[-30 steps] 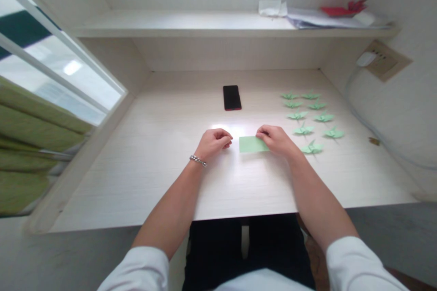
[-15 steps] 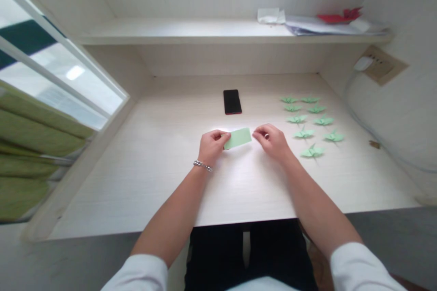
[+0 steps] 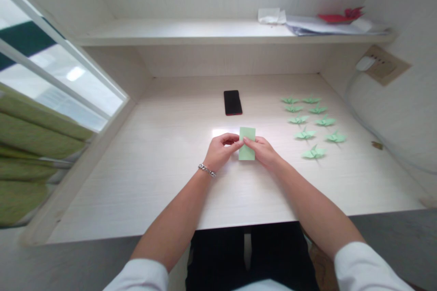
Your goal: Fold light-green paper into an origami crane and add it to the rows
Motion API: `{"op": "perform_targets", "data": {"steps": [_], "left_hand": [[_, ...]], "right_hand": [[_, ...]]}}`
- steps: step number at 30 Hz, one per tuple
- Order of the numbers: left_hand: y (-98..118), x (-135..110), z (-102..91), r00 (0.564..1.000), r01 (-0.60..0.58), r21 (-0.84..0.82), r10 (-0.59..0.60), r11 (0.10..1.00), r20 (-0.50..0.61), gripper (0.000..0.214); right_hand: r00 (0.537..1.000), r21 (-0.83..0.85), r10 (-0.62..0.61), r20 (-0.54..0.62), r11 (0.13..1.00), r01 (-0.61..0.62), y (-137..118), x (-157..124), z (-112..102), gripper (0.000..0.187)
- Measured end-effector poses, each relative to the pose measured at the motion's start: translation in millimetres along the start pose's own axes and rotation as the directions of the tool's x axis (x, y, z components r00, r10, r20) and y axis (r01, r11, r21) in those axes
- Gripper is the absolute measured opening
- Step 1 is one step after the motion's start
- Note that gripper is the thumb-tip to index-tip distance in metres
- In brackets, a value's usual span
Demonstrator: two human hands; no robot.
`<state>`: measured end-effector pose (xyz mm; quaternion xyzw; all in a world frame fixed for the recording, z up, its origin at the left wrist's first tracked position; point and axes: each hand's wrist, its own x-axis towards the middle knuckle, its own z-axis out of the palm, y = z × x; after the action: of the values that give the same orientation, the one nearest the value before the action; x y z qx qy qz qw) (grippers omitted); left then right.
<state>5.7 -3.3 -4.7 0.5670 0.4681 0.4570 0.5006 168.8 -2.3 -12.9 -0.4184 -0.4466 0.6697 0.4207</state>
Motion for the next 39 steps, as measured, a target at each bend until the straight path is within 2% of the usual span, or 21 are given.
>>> {"op": "perform_targets", "data": {"steps": [4,8,14,17,24,30,39], "left_hand": [[-5,1,0.7,1.0,0.028,-0.014,-0.028,1.0,0.003,0.029],[-6,1,-1.9,0.991,0.119,-0.056,-0.116,0.991,0.066,0.028],[-5,-1,-1.6,0.986,0.145,-0.063,-0.138,0.987,0.093,0.023],[-2,-1,-2.4,0.981,0.165,-0.08,-0.155,0.983,0.113,0.023],[1,-2,-7.5,0.985,0.162,-0.125,-0.152,0.979,0.084,0.021],[4,-2,-5.9,0.983,0.181,-0.224,-0.169,0.958,0.072,0.017],[9,-3,-6.2,0.983,0.184,-0.295,-0.171,0.938,0.067,0.009]], "right_hand": [[0.999,-0.098,0.021,0.03,0.995,-0.018,0,2,-4,0.04],[0.989,-0.238,-0.145,0.002,0.961,0.141,-5,2,-18,0.03],[0.999,-0.267,-0.005,0.054,0.964,0.019,-11,0,-29,0.026],[0.999,-0.246,0.006,0.041,0.969,0.004,-13,-3,-29,0.026],[0.987,-0.125,0.019,0.159,0.992,0.001,-18,-7,-29,0.033],[0.983,0.011,0.026,0.183,1.0,-0.028,-18,-8,-29,0.036],[0.986,0.004,-0.035,0.162,0.999,0.035,-17,-9,-30,0.027]]}}
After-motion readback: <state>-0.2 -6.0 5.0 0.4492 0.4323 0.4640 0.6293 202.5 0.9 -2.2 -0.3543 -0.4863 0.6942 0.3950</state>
